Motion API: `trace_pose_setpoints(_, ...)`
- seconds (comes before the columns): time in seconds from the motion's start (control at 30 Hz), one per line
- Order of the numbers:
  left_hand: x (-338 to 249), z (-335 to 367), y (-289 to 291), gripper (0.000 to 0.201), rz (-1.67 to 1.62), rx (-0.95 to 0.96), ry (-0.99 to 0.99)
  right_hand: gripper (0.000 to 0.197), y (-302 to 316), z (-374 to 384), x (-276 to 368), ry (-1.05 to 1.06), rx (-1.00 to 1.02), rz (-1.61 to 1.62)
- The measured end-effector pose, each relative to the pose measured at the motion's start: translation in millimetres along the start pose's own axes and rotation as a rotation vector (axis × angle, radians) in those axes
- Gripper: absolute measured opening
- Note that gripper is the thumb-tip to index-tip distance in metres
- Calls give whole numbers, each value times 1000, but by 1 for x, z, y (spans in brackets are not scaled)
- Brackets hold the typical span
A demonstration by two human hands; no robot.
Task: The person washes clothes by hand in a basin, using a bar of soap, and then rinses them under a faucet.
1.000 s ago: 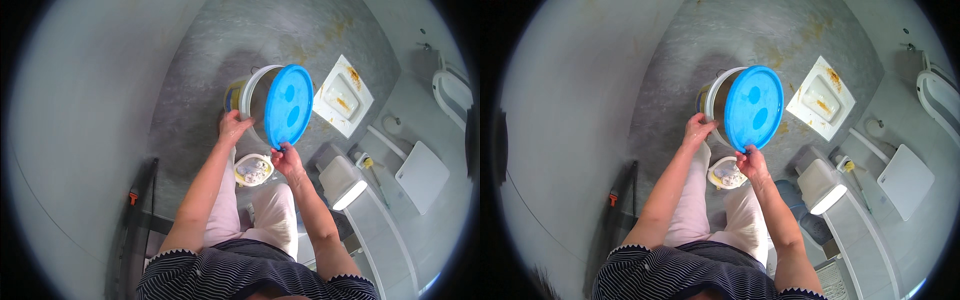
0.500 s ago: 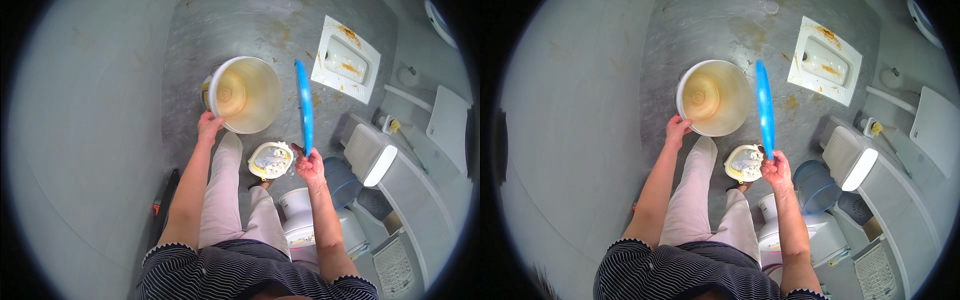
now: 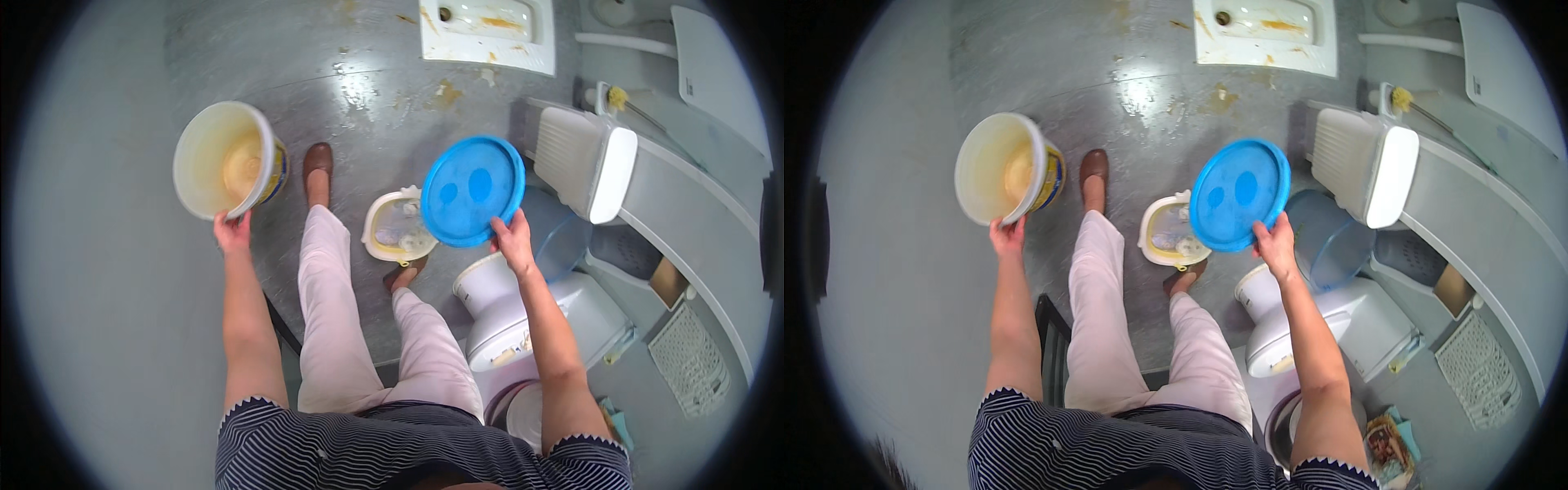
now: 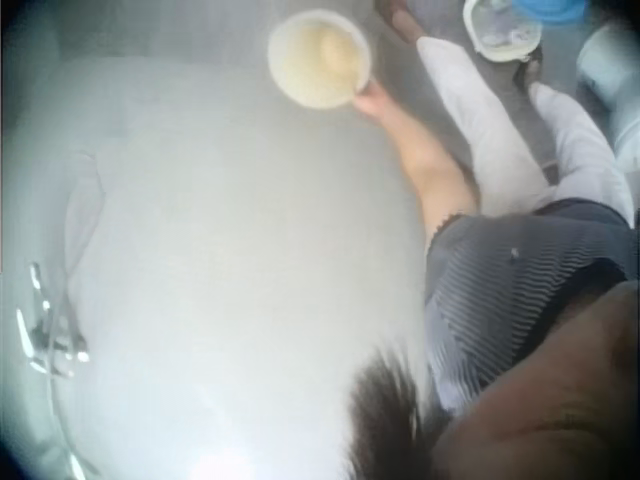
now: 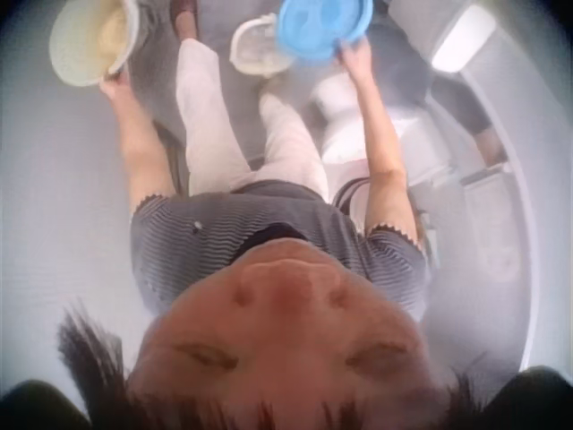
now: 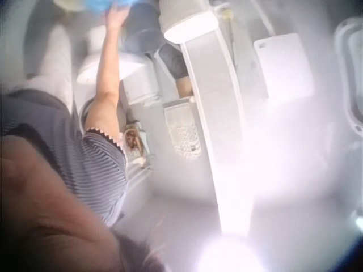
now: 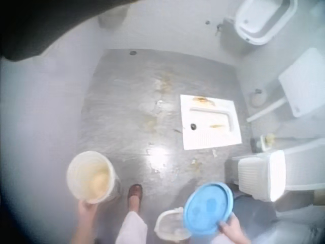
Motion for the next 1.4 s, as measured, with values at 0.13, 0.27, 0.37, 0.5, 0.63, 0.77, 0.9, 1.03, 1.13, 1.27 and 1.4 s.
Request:
trace_pose_setpoints(0.13, 27, 4, 44, 43, -90, -41, 233, 21, 18, 22, 27, -43, -63, -395)
trace_pose_setpoints(0.27, 51, -9, 55, 48, 37, -133, 400, 22, 45, 27, 59, -90, -119, -518)
trace_pose_setpoints(0.37, 50, -18, 60, 50, 32, -201, 456, 23, 74, 26, 97, -89, -183, -517)
trace_pose_setpoints(0.5, 44, -29, 67, 38, 130, -235, 511, 24, 135, 28, 133, -46, -300, -449)
trace_pose_setpoints(0.63, 11, -45, 55, 35, 472, -281, 477, 23, 222, 18, 180, 41, -481, -196)
trace_pose_setpoints(0.77, -7, -51, 16, 33, 566, -268, 492, 19, 328, 8, 214, 201, -630, -293)
trace_pose_setpoints(0.9, -13, -62, -24, 29, 606, -259, 401, 19, 403, 35, 236, 160, -730, -477)
trace_pose_setpoints(1.03, -14, -96, -33, 29, 669, -315, 386, 24, 454, 132, 209, 12, -665, -620)
trace_pose_setpoints(1.13, 0, -136, -39, 30, 788, -354, 421, 27, 464, 207, 182, -25, -618, -791)
trace_pose_setpoints(1.27, 28, -182, -70, 30, 934, -407, 463, 27, 477, 301, 121, -236, -479, -698)
trace_pose_setpoints(1.4, 33, -204, -96, 34, 1076, -441, 553, 26, 476, 364, 71, -234, -431, -669)
Point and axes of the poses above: each hand's wrist, its own z-axis towards the middle knuckle, its own y-axis out of the back of the hand, x = y × z, the point moved 8 cm from there along z, towards the middle knuckle, and after that the axes turned 8 degrees about x, right-handed, at the moved point
